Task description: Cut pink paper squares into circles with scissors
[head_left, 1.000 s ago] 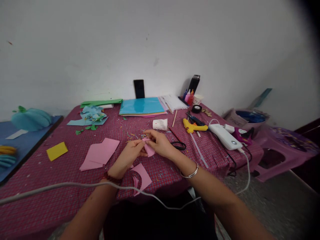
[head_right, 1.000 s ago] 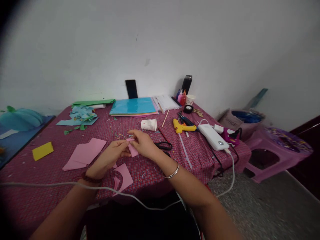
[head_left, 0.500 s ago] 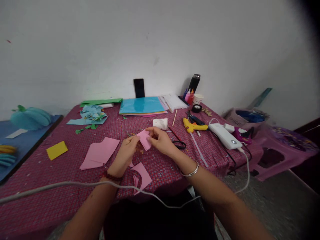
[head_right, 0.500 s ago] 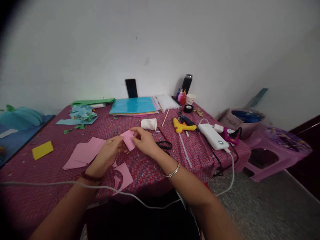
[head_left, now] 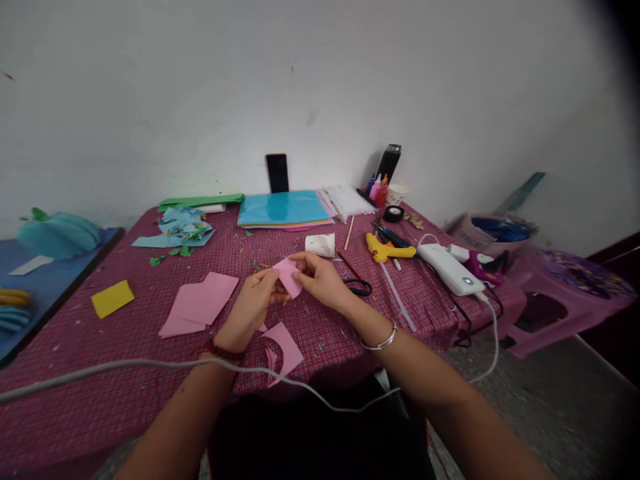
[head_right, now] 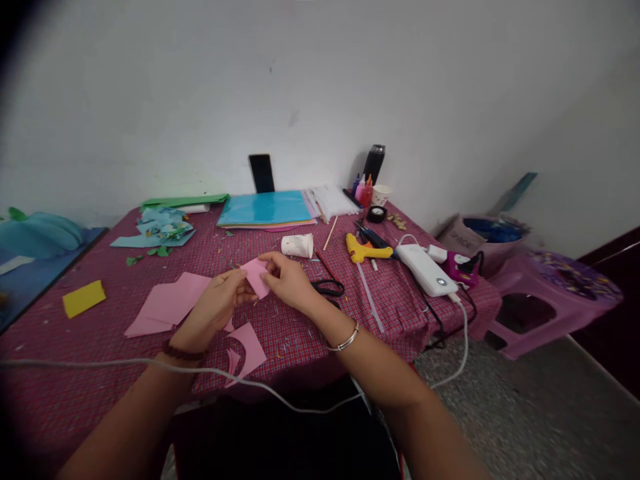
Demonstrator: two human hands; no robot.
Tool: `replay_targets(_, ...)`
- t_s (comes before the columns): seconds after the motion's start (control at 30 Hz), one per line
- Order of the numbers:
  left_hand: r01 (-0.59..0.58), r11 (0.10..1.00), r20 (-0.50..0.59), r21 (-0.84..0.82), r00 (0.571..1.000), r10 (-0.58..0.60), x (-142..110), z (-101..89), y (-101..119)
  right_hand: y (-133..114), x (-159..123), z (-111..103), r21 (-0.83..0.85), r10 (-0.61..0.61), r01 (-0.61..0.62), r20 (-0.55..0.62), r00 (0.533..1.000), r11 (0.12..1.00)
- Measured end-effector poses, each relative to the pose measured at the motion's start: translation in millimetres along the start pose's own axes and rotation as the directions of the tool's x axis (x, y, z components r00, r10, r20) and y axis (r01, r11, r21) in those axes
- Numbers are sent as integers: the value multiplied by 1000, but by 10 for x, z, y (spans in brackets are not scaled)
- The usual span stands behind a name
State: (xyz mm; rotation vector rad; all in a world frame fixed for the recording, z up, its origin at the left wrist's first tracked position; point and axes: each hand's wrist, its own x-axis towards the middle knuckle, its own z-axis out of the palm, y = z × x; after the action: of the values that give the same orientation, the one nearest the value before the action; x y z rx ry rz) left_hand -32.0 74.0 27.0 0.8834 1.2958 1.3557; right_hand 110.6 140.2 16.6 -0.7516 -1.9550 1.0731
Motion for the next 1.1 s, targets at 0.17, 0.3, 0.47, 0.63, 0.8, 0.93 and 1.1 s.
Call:
replay_targets(0.17, 3, 1000, -2, 2, 1000, -3, 4, -2, -12, 7, -3, 3, -20, 5, -5, 2, 1000, 1000)
replay_targets(0.3, 9, 1000, 1, -24, 1000, -9, 7, 5, -12, -2, -11, 9, 11, 4, -4, 3, 1000, 1000)
replay_targets(0.47, -1, 998, -14, -61, 1000, 0, 13, -3, -3, 10, 3, -1, 14, -20, 21, -44, 999, 1000)
replay_targets(0.63, 14, 976, -52, -216, 998, -25, 24, -52, 54, 39, 48, -52, 88, 64, -45, -225, 972, 995)
replay_targets(0.8, 72, 922, -65, -379, 992, -104, 69, -129, 74, -29, 6, -46, 198, 128, -138, 60, 990, 971)
replay_targets(0.93, 80, 900, -59, -428, 991, -116, 98, -154, 48, -89, -44, 12, 260, 98, -166, 254, 962, 951)
replay_targets(1.1, 48, 911, -58, -409, 995, -78, 76, -117, 32, -61, -42, 94, 243, 172, -226, 226, 959, 943)
